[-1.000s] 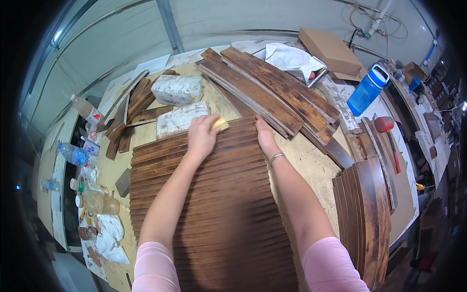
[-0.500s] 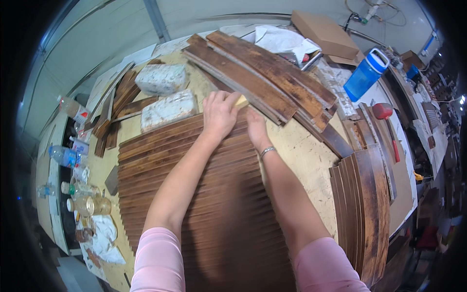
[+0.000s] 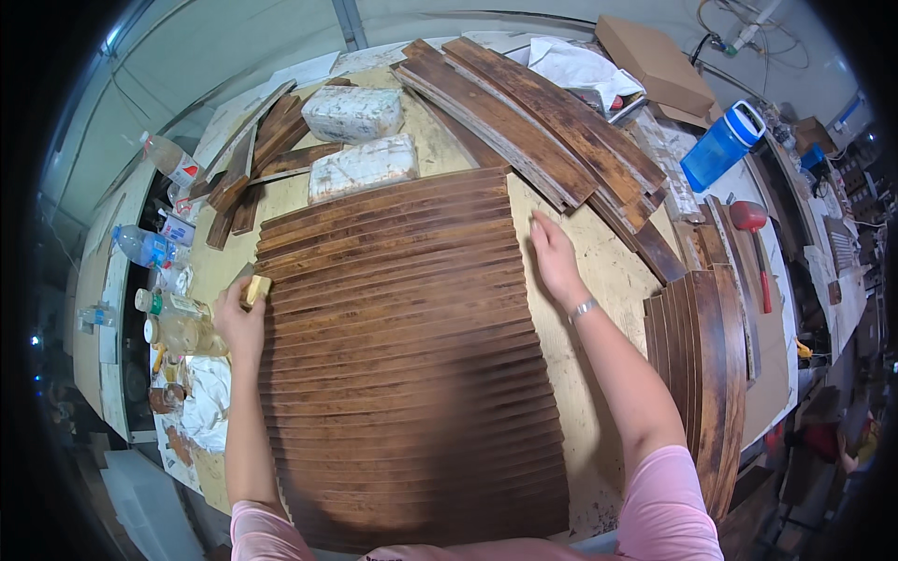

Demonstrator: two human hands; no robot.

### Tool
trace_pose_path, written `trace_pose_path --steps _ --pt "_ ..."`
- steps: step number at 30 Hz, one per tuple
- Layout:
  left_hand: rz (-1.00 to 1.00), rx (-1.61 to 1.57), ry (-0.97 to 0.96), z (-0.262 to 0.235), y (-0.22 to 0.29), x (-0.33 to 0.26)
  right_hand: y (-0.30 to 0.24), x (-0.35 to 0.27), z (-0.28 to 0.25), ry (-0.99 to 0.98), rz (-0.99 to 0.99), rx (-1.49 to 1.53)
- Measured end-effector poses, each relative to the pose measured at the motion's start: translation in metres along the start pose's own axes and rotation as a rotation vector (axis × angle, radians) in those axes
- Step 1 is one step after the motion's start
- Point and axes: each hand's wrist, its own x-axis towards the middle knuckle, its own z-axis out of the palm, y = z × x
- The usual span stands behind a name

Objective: The person rubs a ribbed wooden panel with a small block and then wipes the surface with a white cloth, handling several wooden planks on the workbench.

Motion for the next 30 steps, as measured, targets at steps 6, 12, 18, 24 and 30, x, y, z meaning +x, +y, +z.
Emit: trace_pose_path --steps 6,12,18,24,30 --pt "0.254 -0.189 -0.027 0.042 0.129 -0.023 0.007 -0.101 -0.039 -0.07 -0.196 -0.524" --pt "0.566 -0.51 -0.109 0.094 0.267 -0.044 -0.004 -0.106 -0.022 -0.019 -0.242 -0.676" --pt "0.655 -0.309 -0.121 0.083 0.185 -0.01 0.0 -0.107 -0.021 -0.005 -0.264 -0.695" --pt "0.417 -0.12 -0.04 0.031 0.086 0.012 -0.001 -0.106 -0.022 0.014 -0.245 -0.746" --pt "0.808 -0.232 -0.155 0.049 0.158 0.009 -0.006 -0.108 -0.021 0.01 -0.216 -0.714"
